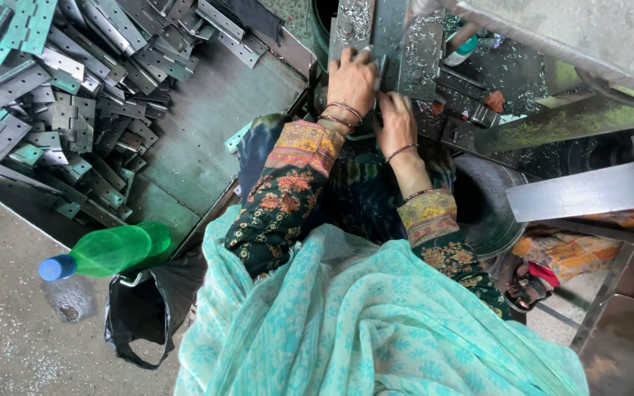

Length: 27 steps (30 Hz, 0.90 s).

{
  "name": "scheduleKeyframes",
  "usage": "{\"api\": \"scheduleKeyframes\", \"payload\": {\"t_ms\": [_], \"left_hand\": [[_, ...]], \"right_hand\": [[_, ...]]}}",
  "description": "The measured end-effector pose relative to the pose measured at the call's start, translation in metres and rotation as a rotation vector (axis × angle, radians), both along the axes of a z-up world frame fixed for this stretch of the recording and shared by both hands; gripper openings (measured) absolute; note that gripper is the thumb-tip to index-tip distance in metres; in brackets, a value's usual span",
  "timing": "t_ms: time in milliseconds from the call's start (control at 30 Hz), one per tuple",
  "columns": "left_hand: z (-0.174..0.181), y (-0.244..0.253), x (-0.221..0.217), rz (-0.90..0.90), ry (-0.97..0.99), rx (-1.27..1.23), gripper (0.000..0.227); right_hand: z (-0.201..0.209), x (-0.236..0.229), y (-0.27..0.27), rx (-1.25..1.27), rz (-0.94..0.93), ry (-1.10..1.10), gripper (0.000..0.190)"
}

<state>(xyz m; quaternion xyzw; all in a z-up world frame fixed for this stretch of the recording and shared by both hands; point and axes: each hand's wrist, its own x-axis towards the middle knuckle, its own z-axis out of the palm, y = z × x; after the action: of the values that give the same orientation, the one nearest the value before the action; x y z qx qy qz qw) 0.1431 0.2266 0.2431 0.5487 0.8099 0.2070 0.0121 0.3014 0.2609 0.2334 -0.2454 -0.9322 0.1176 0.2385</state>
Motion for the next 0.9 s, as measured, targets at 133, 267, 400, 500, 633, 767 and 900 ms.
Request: {"api": "scheduleKeyframes", "payload": {"t_ms": [133, 267, 400, 500, 633, 767, 900], "left_hand": [[-0.003, 0.001, 0.013, -0.129, 0.001, -0.263, 0.04], [-0.015, 0.006, 0.022, -0.148, 0.139, -0.298, 0.039], [-0.026, 0.021, 0.02, -0.081, 0.218, -0.222, 0.03], [-0.031, 0.031, 0.02, -0.068, 0.194, -0.209, 0.028], [-0.031, 0.033, 0.018, -0.065, 0.199, -0.21, 0.027], [-0.034, 0.02, 0.02, -0.043, 0.24, -0.137, 0.028], [-0.033, 0.027, 0.013, -0.04, 0.224, -0.141, 0.029]], "right_hand": [[0.005, 0.028, -0.013, -0.059, -0.079, -0.047, 0.045], [0.006, 0.074, -0.036, -0.145, -0.141, -0.21, 0.05], [-0.018, 0.108, -0.056, -0.344, -0.266, -0.549, 0.076], [-0.058, 0.119, -0.066, -0.41, -0.375, -0.582, 0.086], [-0.116, 0.123, -0.078, -0.408, -0.405, -0.354, 0.075], [-0.13, 0.129, -0.084, -0.428, -0.404, -0.357, 0.073], [-0.091, 0.122, -0.068, -0.484, -0.383, -0.407, 0.079]]}}
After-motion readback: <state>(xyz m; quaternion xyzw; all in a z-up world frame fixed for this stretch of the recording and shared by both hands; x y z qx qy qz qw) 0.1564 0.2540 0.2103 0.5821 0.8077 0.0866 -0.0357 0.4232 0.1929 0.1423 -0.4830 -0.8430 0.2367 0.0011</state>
